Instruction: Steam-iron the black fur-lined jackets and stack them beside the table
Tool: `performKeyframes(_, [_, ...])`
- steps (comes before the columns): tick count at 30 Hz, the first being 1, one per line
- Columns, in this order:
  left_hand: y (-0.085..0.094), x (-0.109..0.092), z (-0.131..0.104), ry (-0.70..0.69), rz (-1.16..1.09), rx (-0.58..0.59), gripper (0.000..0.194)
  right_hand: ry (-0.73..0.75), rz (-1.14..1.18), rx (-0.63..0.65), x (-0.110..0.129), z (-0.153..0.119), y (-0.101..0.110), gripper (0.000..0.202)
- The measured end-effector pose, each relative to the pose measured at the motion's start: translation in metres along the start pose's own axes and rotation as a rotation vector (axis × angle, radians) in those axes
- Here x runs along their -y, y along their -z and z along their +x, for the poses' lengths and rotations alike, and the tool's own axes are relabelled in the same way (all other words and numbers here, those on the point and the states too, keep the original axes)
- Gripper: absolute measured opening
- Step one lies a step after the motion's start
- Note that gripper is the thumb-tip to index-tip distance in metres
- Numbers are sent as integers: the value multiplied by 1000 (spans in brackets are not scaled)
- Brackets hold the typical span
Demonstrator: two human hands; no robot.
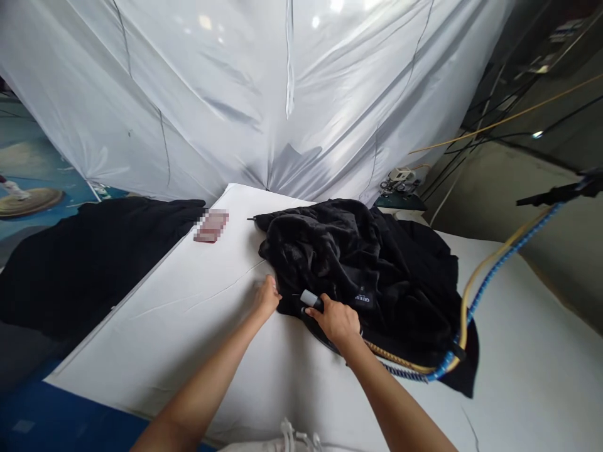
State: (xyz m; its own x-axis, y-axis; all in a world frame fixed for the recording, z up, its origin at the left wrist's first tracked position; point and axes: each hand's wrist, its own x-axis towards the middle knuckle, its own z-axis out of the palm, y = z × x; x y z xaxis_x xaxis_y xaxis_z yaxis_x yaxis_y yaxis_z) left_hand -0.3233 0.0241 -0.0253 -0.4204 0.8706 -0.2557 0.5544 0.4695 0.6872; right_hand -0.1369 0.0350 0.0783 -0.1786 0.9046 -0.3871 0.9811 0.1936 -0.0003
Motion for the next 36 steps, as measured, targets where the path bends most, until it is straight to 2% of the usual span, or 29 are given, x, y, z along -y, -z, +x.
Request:
performKeyframes(5, [11,5,-5,-31,-49,-84,30,14,-6,3,12,13,8,61])
performKeyframes(10, [38,21,-16,-66,-286,-369,26,76,15,42,29,23,15,59])
performKeyframes(13, [50,26,-29,-86,-397,-467,23,102,24,52,44,27,16,61])
performKeyframes(20, [57,32,-46,-69,-508,-568,20,155,76,59,84,28,15,63])
performKeyframes(23, [55,36,-47,-81,-538,-582,20,174,112,66,89,26,13,65])
performKeyframes(27, [53,33,-51,-99,-543,-567,20,117,144,77,67,21,11,64])
performKeyframes(32, [47,22,-55,-100,-499,-542,19,-25,134,52,10,8,6,61])
performKeyframes(36, [38,17,-51,-81,-422,-461,18,-121,130,31,-32,-6,1,59])
